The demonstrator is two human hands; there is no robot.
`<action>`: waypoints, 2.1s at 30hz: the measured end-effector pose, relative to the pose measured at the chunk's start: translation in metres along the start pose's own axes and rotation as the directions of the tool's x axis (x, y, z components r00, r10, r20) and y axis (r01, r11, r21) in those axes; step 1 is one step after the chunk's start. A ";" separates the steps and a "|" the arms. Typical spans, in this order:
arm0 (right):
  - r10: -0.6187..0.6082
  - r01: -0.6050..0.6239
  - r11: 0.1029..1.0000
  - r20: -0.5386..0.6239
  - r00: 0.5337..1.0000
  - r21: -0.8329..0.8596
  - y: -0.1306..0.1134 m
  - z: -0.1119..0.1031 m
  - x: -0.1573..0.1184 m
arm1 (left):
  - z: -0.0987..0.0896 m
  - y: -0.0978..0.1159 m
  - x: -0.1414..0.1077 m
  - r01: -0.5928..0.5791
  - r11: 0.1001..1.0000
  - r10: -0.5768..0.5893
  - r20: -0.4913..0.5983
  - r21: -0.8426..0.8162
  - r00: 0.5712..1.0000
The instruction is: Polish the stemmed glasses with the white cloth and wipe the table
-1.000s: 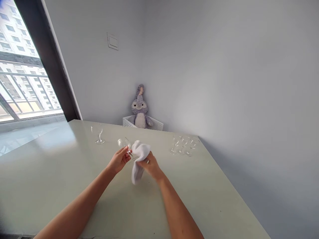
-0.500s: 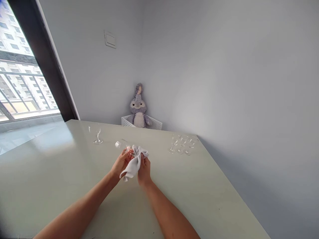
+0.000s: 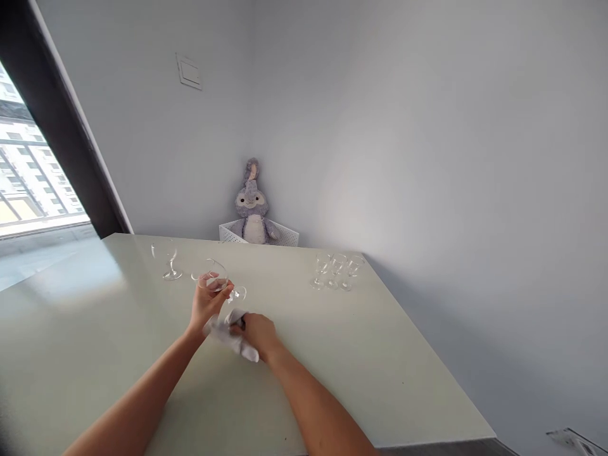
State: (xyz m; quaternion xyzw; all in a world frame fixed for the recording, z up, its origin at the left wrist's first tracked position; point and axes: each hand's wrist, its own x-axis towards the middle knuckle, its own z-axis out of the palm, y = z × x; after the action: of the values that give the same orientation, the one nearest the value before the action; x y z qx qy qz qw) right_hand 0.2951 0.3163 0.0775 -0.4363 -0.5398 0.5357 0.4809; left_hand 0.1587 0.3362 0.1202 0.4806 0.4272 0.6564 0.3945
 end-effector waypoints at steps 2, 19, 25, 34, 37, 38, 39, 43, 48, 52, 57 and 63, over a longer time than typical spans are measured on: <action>-0.071 0.078 0.963 0.037 0.997 -0.258 -0.012 -0.010 0.002 | -0.003 -0.001 0.002 -0.010 1.000 0.010 -0.013 0.021 1.000; -0.200 0.037 0.691 -0.142 0.969 -0.722 -0.008 -0.042 0.040 | 0.025 -0.038 -0.026 -0.123 0.874 -0.009 0.269 0.470 0.963; -0.139 -0.190 0.637 -0.354 0.925 -0.747 0.000 -0.094 0.072 | 0.021 -0.054 -0.028 -0.427 0.598 -0.058 0.567 0.679 0.822; -0.083 -0.351 0.540 -0.463 0.882 -0.765 0.014 -0.131 0.093 | 0.021 -0.049 -0.028 -0.411 0.574 -0.101 0.560 0.708 0.823; -0.065 -0.374 0.521 -0.472 0.879 -0.767 0.014 -0.133 0.099 | 0.020 -0.049 -0.029 -0.408 0.562 -0.115 0.557 0.719 0.823; -0.058 -0.380 0.516 -0.474 0.879 -0.768 0.013 -0.133 0.100 | 0.020 -0.049 -0.029 -0.405 0.566 -0.113 0.554 0.718 0.825; -0.052 -0.385 0.512 -0.475 0.878 -0.768 0.012 -0.133 0.101 | 0.020 -0.050 -0.028 -0.399 0.578 -0.109 0.552 0.712 0.827; -0.043 -0.394 0.498 -0.476 0.878 -0.772 0.005 -0.134 0.095 | 0.020 -0.051 -0.023 -0.259 0.765 -0.081 0.487 0.589 0.869; -0.070 -0.340 0.471 -0.419 0.905 -0.814 -0.008 -0.114 0.063 | 0.017 -0.048 -0.014 0.127 0.967 -0.162 0.150 0.221 0.975; 0.018 -0.177 0.461 -0.191 0.981 -0.870 -0.010 -0.068 0.037 | 0.012 -0.046 -0.006 0.103 0.992 -0.088 -0.187 0.068 0.978; 0.081 0.034 0.392 0.072 0.994 -0.919 -0.002 -0.014 0.020 | -0.015 -0.047 0.019 0.166 0.986 -0.136 -0.556 0.004 0.820; -0.130 0.113 0.604 0.043 0.991 -0.789 0.017 0.001 0.009 | -0.078 -0.040 0.078 0.270 0.963 -0.205 -0.719 -0.025 0.664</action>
State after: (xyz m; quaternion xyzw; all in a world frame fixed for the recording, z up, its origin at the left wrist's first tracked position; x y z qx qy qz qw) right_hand 0.2919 0.3262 0.0606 -0.5705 -0.7441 0.2056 0.2804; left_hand 0.0696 0.4072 0.0923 0.1439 0.6327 0.7155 0.2591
